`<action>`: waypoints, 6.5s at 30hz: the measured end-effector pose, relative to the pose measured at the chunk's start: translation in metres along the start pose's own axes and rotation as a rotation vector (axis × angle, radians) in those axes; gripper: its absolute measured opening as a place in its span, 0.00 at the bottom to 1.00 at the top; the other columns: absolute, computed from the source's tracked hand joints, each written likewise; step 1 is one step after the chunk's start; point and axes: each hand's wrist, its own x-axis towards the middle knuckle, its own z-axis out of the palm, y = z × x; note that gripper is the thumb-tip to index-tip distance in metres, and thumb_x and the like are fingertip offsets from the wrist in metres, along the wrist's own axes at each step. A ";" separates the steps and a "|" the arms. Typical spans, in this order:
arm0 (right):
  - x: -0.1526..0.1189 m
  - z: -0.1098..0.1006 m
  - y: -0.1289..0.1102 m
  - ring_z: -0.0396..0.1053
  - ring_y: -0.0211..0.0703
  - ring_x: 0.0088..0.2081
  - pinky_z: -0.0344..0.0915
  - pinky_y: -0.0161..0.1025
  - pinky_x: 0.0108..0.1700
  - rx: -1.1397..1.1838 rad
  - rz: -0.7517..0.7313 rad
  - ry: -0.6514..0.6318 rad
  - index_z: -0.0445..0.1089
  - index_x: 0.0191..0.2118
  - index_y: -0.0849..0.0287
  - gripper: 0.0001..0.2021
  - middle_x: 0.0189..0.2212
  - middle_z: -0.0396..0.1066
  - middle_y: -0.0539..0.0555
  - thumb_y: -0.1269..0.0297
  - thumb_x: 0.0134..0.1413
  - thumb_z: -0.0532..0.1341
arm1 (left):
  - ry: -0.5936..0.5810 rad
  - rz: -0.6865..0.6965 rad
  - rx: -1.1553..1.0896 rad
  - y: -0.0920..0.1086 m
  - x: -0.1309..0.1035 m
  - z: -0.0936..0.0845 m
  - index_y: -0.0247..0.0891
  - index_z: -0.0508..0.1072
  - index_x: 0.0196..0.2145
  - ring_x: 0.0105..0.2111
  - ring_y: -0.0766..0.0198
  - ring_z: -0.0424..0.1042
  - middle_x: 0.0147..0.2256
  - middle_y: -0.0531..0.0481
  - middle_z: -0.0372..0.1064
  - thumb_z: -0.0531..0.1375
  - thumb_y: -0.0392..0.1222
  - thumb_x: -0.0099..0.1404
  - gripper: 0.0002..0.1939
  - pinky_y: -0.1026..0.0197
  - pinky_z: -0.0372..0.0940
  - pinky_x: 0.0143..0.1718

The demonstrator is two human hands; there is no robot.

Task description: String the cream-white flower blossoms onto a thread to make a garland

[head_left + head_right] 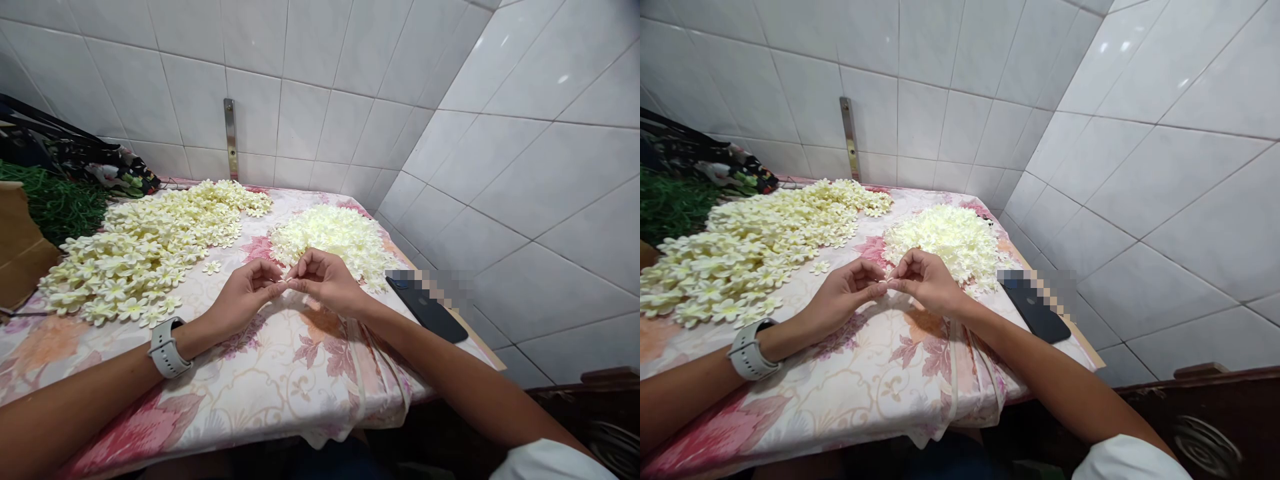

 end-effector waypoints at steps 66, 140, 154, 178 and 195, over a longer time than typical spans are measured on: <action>-0.002 -0.002 -0.003 0.65 0.36 0.27 0.60 0.35 0.29 -0.242 -0.056 -0.037 0.75 0.28 0.61 0.17 0.25 0.72 0.51 0.49 0.47 0.72 | -0.005 -0.007 -0.072 -0.002 -0.001 -0.002 0.35 0.72 0.34 0.31 0.67 0.70 0.34 0.51 0.70 0.72 0.47 0.55 0.17 0.64 0.68 0.32; 0.008 -0.035 -0.014 0.69 0.46 0.40 0.66 0.43 0.39 -0.818 -0.401 0.407 0.74 0.39 0.56 0.05 0.37 0.74 0.55 0.66 0.55 0.65 | 0.088 -0.148 -0.142 0.001 0.001 0.000 0.36 0.73 0.31 0.29 0.68 0.71 0.27 0.53 0.73 0.74 0.55 0.50 0.22 0.65 0.68 0.34; -0.006 0.001 -0.012 0.72 0.42 0.35 0.64 0.40 0.40 -0.665 -0.358 -0.127 0.77 0.36 0.57 0.11 0.32 0.76 0.53 0.55 0.62 0.64 | 0.063 -0.042 -0.082 -0.001 0.000 -0.002 0.36 0.77 0.31 0.29 0.67 0.70 0.28 0.51 0.75 0.72 0.48 0.55 0.14 0.65 0.65 0.32; 0.001 -0.004 -0.007 0.63 0.33 0.24 0.60 0.33 0.25 -0.070 0.016 0.097 0.70 0.23 0.60 0.23 0.22 0.69 0.48 0.51 0.31 0.79 | 0.063 -0.125 -0.130 0.003 -0.001 0.000 0.36 0.76 0.31 0.29 0.66 0.70 0.28 0.51 0.73 0.73 0.51 0.53 0.17 0.64 0.67 0.33; 0.003 -0.023 -0.020 0.60 0.38 0.29 0.59 0.40 0.34 -0.548 -0.352 0.324 0.65 0.27 0.57 0.18 0.26 0.64 0.49 0.49 0.55 0.68 | 0.105 -0.139 -0.095 0.002 0.000 -0.001 0.36 0.75 0.30 0.28 0.67 0.68 0.27 0.52 0.71 0.73 0.54 0.51 0.20 0.65 0.65 0.31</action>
